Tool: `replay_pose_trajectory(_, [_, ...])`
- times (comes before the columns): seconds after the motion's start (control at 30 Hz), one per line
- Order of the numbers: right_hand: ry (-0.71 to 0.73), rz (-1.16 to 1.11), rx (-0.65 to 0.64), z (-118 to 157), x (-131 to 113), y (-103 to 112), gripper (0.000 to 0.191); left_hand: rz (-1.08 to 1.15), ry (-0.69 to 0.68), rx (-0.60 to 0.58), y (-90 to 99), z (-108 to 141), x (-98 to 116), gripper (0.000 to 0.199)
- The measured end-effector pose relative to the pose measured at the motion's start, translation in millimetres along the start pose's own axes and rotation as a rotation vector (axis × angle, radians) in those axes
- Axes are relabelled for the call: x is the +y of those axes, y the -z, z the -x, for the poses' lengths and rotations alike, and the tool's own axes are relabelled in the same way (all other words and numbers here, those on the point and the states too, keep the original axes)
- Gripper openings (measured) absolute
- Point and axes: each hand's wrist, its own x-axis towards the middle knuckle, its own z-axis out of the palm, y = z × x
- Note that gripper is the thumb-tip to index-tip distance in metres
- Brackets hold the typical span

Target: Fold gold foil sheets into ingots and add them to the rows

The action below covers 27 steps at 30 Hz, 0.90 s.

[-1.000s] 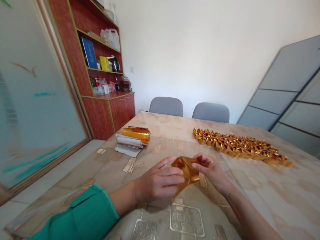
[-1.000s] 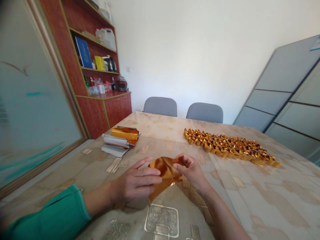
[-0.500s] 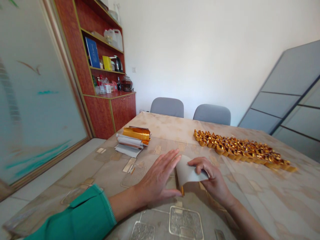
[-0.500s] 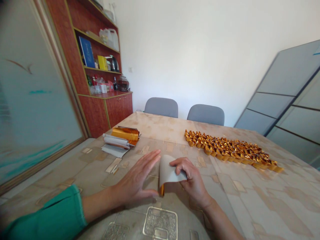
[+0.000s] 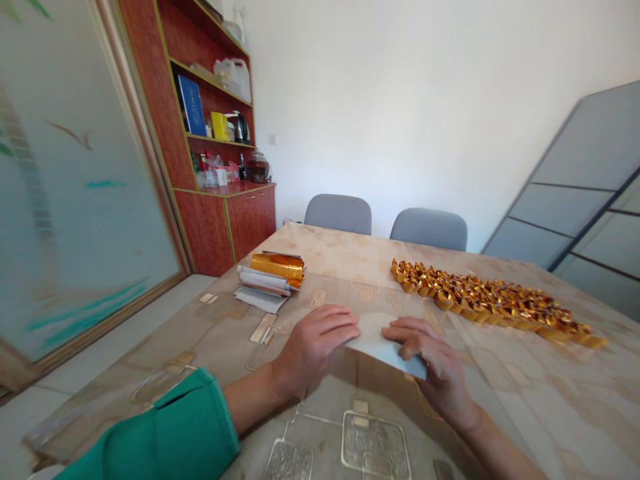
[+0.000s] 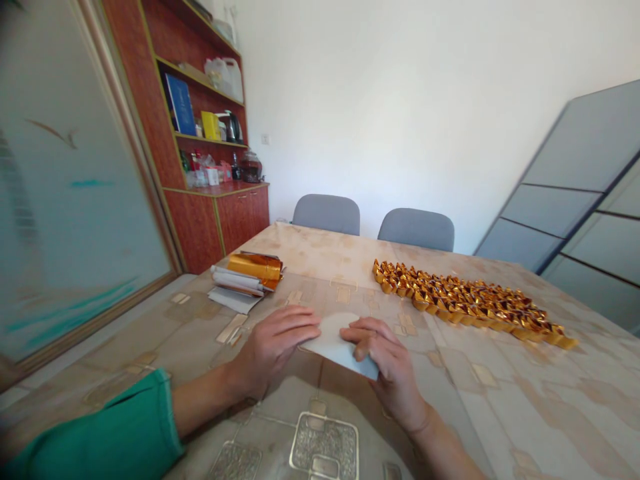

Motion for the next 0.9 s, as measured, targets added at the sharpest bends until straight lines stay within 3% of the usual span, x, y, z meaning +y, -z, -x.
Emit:
replay_pose_trajectory(0.13, [-0.077,-0.058,-0.096,28,18,11,0.017,-0.061,-0.214,-0.172,0.9,2,-6,0.02])
replay_pose_trajectory(0.2, [-0.176,-0.123,-0.256,44,20,17,0.013,-0.044,-0.266,-0.339,-1.5,5,1,0.02])
replay_pose_trajectory(0.3, [-0.256,-0.177,-0.49,59,16,27,0.024,-0.022,-0.185,-0.586,-4.8,10,17,0.018])
replay_pose_trajectory(0.37, [-0.276,-0.196,-0.57,60,11,32,0.028,-0.042,-0.075,-0.658,-5.8,13,25,0.014])
replay_pose_trajectory(0.53, [-0.409,-0.259,-0.571,49,6,33,0.014,0.006,0.219,-0.609,-6.7,19,29,0.013])
replay_pose_trajectory(0.67, [-0.6,-0.184,-0.492,42,8,25,0.03,0.075,0.428,-0.475,-10.6,20,25,0.008])
replay_pose_trajectory(0.8, [-0.736,-0.132,-0.417,34,12,13,0.037,0.106,0.507,-0.38,-15.4,19,23,0.049])
replay_pose_trajectory(0.9, [-0.776,-0.039,-0.423,26,18,3,0.035,0.106,0.504,-0.411,-18.0,19,22,0.067])
